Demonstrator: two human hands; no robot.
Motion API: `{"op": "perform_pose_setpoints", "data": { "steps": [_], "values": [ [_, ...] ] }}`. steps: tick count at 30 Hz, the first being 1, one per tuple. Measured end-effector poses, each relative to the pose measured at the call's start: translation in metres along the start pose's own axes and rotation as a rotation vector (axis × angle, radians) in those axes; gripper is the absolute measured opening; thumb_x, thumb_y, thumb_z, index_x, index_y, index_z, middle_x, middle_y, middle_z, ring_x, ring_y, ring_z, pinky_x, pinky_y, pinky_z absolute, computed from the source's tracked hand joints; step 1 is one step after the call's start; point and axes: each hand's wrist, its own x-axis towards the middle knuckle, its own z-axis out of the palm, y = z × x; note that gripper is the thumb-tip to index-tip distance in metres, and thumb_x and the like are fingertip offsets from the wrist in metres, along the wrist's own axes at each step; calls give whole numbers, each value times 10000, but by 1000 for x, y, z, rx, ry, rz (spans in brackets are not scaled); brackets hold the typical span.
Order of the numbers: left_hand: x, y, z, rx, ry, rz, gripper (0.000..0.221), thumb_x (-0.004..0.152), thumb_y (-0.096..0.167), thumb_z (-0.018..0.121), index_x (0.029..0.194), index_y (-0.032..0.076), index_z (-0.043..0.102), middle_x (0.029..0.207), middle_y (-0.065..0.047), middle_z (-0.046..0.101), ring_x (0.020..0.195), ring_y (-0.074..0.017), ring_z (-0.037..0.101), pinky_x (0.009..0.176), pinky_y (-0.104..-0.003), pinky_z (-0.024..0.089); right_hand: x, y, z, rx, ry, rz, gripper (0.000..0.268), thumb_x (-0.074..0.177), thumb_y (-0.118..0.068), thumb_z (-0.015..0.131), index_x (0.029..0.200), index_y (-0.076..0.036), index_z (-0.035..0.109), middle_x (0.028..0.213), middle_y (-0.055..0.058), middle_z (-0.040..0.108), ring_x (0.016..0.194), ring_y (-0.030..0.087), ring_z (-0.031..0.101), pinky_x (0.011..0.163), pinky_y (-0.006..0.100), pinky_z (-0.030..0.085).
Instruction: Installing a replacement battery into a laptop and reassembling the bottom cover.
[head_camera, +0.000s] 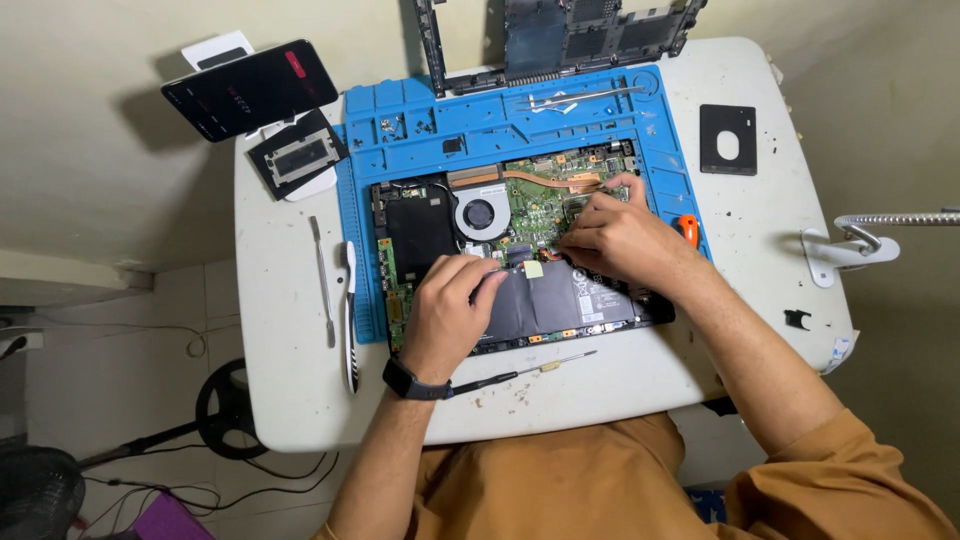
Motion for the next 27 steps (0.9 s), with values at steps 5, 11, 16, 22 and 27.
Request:
{"op": "perform_pose_setpoints", "data": {
  "steps": [5, 11, 16, 22, 27],
  "values": [
    [-28, 21, -9, -34, -74, 71, 130, 997, 146, 672, 1037, 49, 750, 912, -104, 707, 894, -267, 716, 754, -336, 599, 4, -8, -9, 3, -65, 33, 74, 831, -200, 824, 896, -211, 791, 850, -56, 767, 912, 98, 642, 1028, 459, 327],
    [-47, 26, -17, -21, -70, 132, 125, 992, 142, 675, 1014, 40, 745, 885, -94, 688, 854, -262, 710, 741, -342, 598, 8, -7, -16, -7, -187, 29, 112, 825, -173, 812, 927, -220, 802, 887, -46, 791, 908, 99, 676, 1047, 454, 379],
    [-52, 22, -12, -36, -26, 148, 117, 991, 143, 677, 1001, 50, 746, 865, -79, 682, 820, -251, 706, 727, -335, 596, 3, 0, -7, -34, -156, -69, 120, 828, -193, 811, 941, -230, 794, 902, -53, 787, 892, 92, 676, 1059, 426, 397],
    [-57, 19, -6, -27, 10, 146, 94, 983, 140, 689, 990, 69, 749, 853, -66, 675, 802, -250, 704, 722, -334, 602, -2, -6, -5, -10, -57, -89, 140, 839, -168, 795, 972, -209, 783, 928, -46, 775, 892, 103, 681, 1076, 438, 412],
    [-53, 23, -4, -67, 12, 190, 93, 984, 134, 688, 981, 55, 738, 841, -77, 665, 784, -256, 703, 701, -337, 599, -1, -13, -13, -30, -69, 19, 98, 857, -180, 788, 944, -225, 779, 919, -57, 774, 916, 91, 683, 1099, 449, 382]
  ]
}}
